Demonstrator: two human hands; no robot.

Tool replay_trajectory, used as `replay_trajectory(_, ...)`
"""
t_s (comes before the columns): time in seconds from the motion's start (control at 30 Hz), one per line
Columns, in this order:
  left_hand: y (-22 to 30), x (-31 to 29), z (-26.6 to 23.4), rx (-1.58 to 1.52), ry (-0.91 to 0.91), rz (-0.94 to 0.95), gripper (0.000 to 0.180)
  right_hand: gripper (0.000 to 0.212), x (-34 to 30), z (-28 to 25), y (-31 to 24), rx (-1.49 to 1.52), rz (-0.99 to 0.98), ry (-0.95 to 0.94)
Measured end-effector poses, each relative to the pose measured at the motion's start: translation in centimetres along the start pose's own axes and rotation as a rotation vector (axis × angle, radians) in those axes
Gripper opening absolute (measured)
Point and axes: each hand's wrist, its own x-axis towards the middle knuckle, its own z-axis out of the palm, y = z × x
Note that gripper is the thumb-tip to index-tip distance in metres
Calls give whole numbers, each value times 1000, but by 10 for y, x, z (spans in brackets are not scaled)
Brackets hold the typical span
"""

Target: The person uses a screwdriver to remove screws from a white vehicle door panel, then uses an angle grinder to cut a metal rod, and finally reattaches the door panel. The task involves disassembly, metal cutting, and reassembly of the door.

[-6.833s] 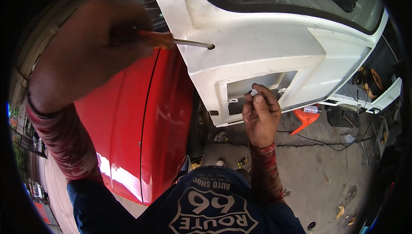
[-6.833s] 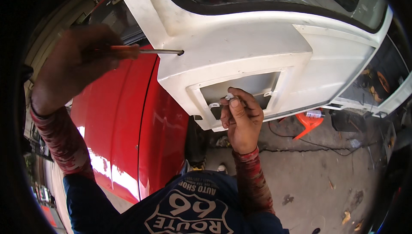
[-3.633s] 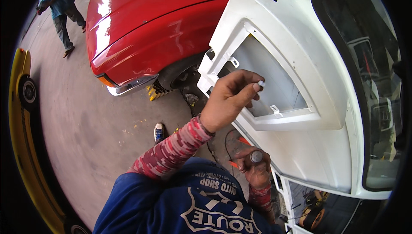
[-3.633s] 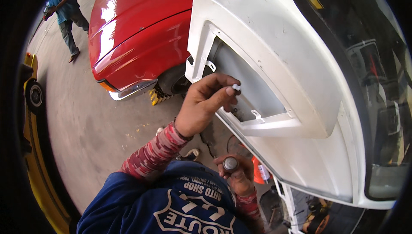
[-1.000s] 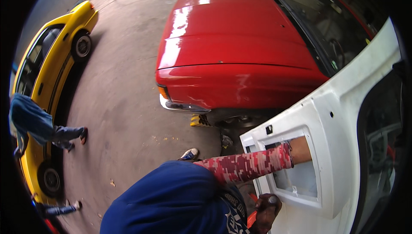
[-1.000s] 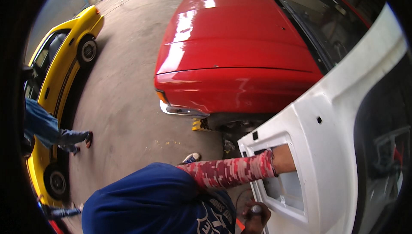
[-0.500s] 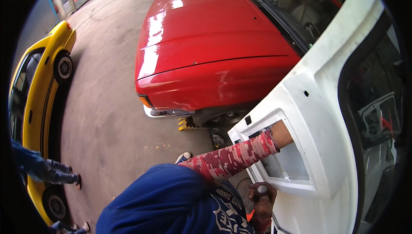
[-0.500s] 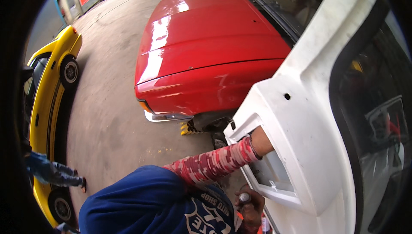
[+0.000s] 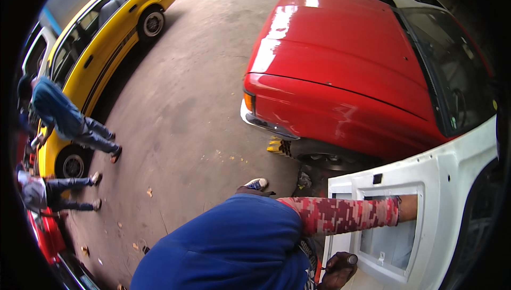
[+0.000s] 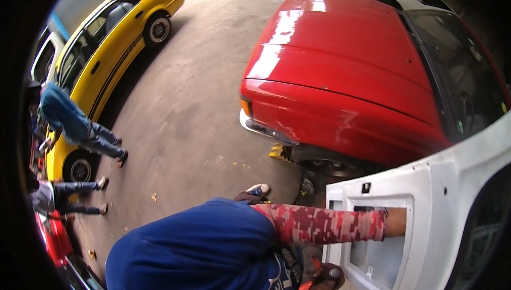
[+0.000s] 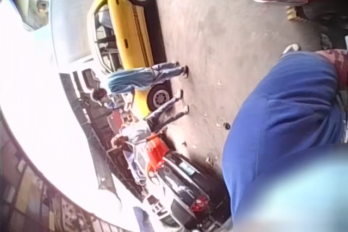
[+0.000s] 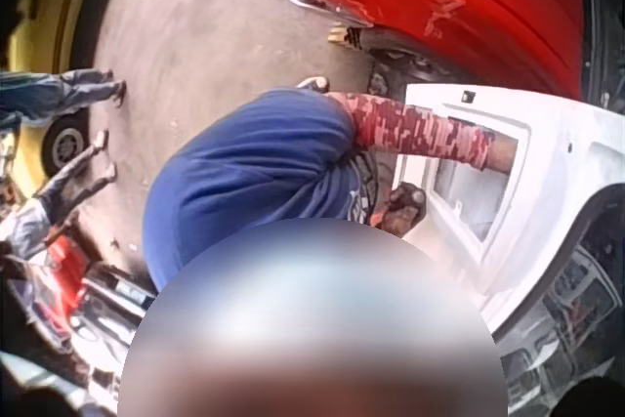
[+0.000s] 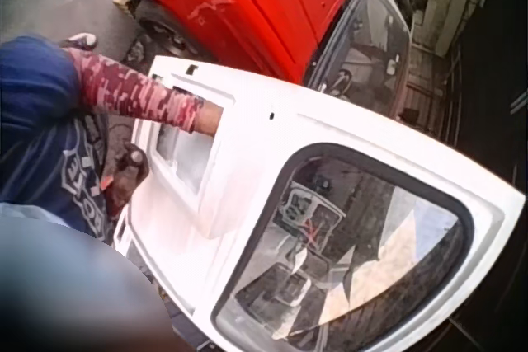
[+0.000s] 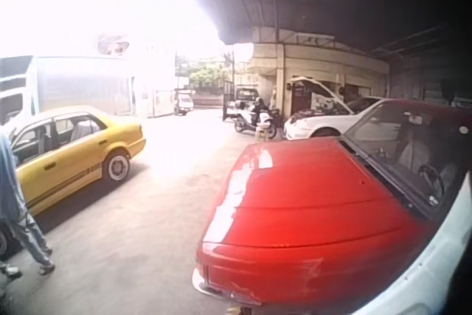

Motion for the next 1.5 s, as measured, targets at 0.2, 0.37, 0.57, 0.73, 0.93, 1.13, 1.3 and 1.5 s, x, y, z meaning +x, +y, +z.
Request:
replay_trajectory(0.2, -4, 1, -2, -10, 22, 16, 46, 52, 20, -2, 4, 21, 19, -94)
replay_trajectory(0.37, -6, 1, -4, -10, 26, 16, 47, 50, 28, -5, 11, 15, 4, -141)
replay_trajectory(0.57, -1, 9, 0, 13, 24, 15, 47, 48, 35, -6, 18, 42, -78, -183)
replay_trajectory(0.73, -6, 6, 3, -4, 9, -9, 48, 65, 34, -3, 1, -21, -3, -237)
replay_trajectory(0.93, -5, 4, -2, 182, -74, -68, 48, 78, 25, 12, -14, 16, 104, -162)
replay_trajectory(1.13, -2, -1, -10, 390, -148, -10, 45, 79, 18, 17, -13, 18, 139, -132)
replay_trajectory(1.3, 1, -3, -9, 339, -34, 100, 45, 85, 20, 23, -16, 47, 160, -126)
replay_trajectory(1.5, 7, 0, -11, 368, -65, 7, 43, 84, 20, 28, -23, 48, 136, -127)
